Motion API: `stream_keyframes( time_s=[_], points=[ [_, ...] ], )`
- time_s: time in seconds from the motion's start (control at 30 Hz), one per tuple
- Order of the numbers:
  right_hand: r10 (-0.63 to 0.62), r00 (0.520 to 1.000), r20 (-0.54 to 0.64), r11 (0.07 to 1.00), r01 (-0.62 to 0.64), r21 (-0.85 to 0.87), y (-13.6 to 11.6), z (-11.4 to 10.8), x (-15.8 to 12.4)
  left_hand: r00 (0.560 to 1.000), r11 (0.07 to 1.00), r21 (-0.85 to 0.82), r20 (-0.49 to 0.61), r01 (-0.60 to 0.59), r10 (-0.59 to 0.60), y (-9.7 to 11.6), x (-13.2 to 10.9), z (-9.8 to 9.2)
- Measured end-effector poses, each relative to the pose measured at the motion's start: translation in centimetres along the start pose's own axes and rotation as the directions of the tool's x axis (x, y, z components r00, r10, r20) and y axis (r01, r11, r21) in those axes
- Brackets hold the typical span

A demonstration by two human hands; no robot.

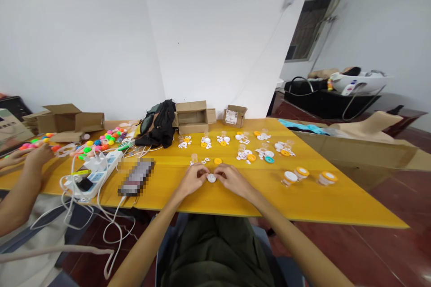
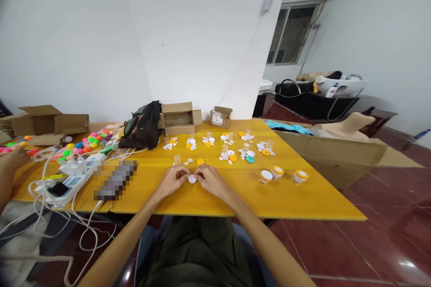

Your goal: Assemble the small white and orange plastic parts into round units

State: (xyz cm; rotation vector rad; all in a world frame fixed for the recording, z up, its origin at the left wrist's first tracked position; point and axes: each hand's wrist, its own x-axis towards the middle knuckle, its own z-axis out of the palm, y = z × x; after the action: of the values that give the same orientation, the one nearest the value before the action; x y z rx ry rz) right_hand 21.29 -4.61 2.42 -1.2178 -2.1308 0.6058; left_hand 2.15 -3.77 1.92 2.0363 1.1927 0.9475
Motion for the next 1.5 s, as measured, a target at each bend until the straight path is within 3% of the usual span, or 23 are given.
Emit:
stream_keyframes(
  time_s=[0.1, 0.43, 0.63, 0.9, 1.5],
  points=[
    [-0.001, 1.000, -0.029, 1.000, 0.001, 0.004, 0.4, 0.0, -0.3, 0.995, 1.000, 0.013, -0.104, 0.011, -0.010, -0.1, -0.8, -0.8],
    [-0.046, 0.996, -0.078, 0.998, 0.048, 0.032, 1.2, 0.8, -0.1, 0.969, 0.988, 0.128, -0.239, 0.090, -0.057, -1.9, -2.1, -3.2],
    [-0.051, 0.997, -0.058, 0.998, 0.052, 0.016, 0.8, 1.0, 0.6, 0.995, 0.979, 0.203, -0.103, 0.020, 0.001, -1.4, -1.6, -2.4],
    [-0.076, 0.997, 0.004, 0.986, 0.075, 0.152, 0.9, 0.8, -0.6, 0.992, 0.993, 0.091, 0.106, -0.079, 0.069, 0.3, -1.3, -0.5],
    [-0.155, 0.987, -0.033, 0.980, 0.158, 0.123, 1.8, 1.5, -1.3, 0.985, 0.991, 0.080, 0.142, -0.105, 0.093, 0.1, -0.8, -0.2]
  ],
)
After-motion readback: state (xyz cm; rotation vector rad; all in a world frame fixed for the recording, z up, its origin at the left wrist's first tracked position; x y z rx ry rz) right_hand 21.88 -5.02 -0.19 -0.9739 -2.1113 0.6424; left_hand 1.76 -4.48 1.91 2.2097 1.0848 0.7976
